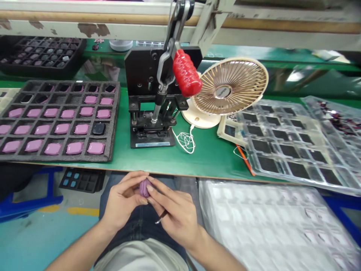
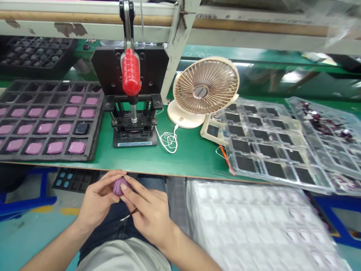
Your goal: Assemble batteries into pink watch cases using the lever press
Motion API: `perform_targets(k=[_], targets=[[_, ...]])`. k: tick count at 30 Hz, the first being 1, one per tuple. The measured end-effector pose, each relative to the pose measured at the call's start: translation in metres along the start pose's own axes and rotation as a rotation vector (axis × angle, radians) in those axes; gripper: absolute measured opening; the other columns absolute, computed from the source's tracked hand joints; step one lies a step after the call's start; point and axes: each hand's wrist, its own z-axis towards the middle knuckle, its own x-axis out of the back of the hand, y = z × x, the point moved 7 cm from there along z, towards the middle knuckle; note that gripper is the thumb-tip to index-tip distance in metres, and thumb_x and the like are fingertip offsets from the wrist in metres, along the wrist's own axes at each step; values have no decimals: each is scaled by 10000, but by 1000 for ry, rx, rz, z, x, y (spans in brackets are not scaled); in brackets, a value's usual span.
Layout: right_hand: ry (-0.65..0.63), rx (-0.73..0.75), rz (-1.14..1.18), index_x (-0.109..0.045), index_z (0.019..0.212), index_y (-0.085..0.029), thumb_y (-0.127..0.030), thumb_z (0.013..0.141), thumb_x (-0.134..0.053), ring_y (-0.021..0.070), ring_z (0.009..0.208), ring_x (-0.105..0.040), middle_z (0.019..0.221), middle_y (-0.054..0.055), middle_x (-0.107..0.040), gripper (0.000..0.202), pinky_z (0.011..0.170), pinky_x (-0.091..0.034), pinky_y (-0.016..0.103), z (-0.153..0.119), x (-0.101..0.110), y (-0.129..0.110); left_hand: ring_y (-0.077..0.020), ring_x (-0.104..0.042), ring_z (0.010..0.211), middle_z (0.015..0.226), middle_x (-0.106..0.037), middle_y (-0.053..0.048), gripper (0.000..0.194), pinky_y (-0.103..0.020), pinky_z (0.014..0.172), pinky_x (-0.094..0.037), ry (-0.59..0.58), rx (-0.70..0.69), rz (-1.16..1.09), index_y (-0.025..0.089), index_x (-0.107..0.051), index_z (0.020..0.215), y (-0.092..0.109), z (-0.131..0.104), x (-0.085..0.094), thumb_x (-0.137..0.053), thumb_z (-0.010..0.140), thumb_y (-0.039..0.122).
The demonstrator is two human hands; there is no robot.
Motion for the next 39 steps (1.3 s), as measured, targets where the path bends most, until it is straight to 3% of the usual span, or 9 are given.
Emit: perform_targets(k=[8, 14, 17, 19, 22, 26, 34, 36, 39], targets=[[-26, 51, -9, -722, 1377, -262, -126, 1026, -651, 219, 1063, -810, 1384, 98, -729, 383, 741, -676, 257, 2, 1, 10, -318, -715, 1202, 1247, -750, -125, 456, -398, 1008, -610, 64, -1, -40, 288, -874, 1075, -6, 6, -5, -1024, 644, 285], [25, 189, -166, -683, 1398, -223, -150, 1039, -663, 214, 1003, -816, 1330, 126, -758, 367, 793, -665, 281, 1, -1, 21, -281, -731, 1163, 1297, -728, -127, 456, -386, 1033, -589, 69, 28, -121, 254, -810, 1235, -2, 5, -24, -916, 815, 396], [53, 110, -167, -658, 1378, -201, -245, 1034, -688, 251, 1046, -796, 1253, 139, -773, 348, 851, -657, 322, 7, -3, 24, -242, -776, 1004, 1113, -801, -108, 350, -362, 953, -617, 111, 79, -79, 226, -820, 1171, 4, 5, -24, -877, 864, 383], [17, 0, -131, -665, 1287, -213, -313, 1033, -674, 249, 954, -786, 1120, 125, -774, 273, 761, -642, 321, 13, -7, 25, -233, -785, 922, 1013, -824, -95, 302, -354, 908, -628, 127, 95, -64, 215, -840, 1109, 7, 4, -19, -876, 862, 386], [-156, -109, -34, -656, 1073, -239, -303, 1026, -630, 202, 768, -722, 900, 49, -725, 83, 629, -545, 289, 22, -21, 22, -227, -780, 930, 1008, -828, -82, 262, -323, 898, -619, 158, 63, 11, 225, -862, 1066, 8, 5, -4, -894, 844, 360], [-304, -148, 103, -605, 1010, -221, -267, 1041, -575, 176, 796, -675, 885, 25, -696, 63, 677, -467, 275, 28, -31, 20, -214, -778, 938, 1017, -836, -79, 243, -287, 910, -605, 191, 38, 11, 233, -872, 1033, 4, 9, 12, -919, 816, 330], [-158, -32, 104, -499, 850, -210, -233, 1059, -515, 129, 611, -431, 715, -23, -510, 211, 600, -253, 307, 26, -29, 8, -183, -789, 832, 914, -840, -85, 245, -229, 813, -620, 199, 37, -130, 222, -874, 947, 5, 14, 4, -951, 766, 368], [-138, -123, 190, -497, 829, -206, -258, 1057, -523, 124, 612, -410, 713, -24, -488, 236, 598, -251, 299, 27, -27, 13, -185, -793, 856, 944, -839, -87, 227, -235, 827, -625, 198, 38, -80, 231, -872, 979, 4, 14, 4, -927, 804, 365], [-238, -462, 550, -504, 804, -202, -441, 1084, -522, 108, 581, -376, 683, -35, -453, 369, 559, -277, 262, 25, -31, 31, -194, -792, 925, 1051, -819, -78, 350, -262, 841, -644, 116, -24, 131, 283, -834, 1177, 13, 17, 2, -904, 840, 348]])
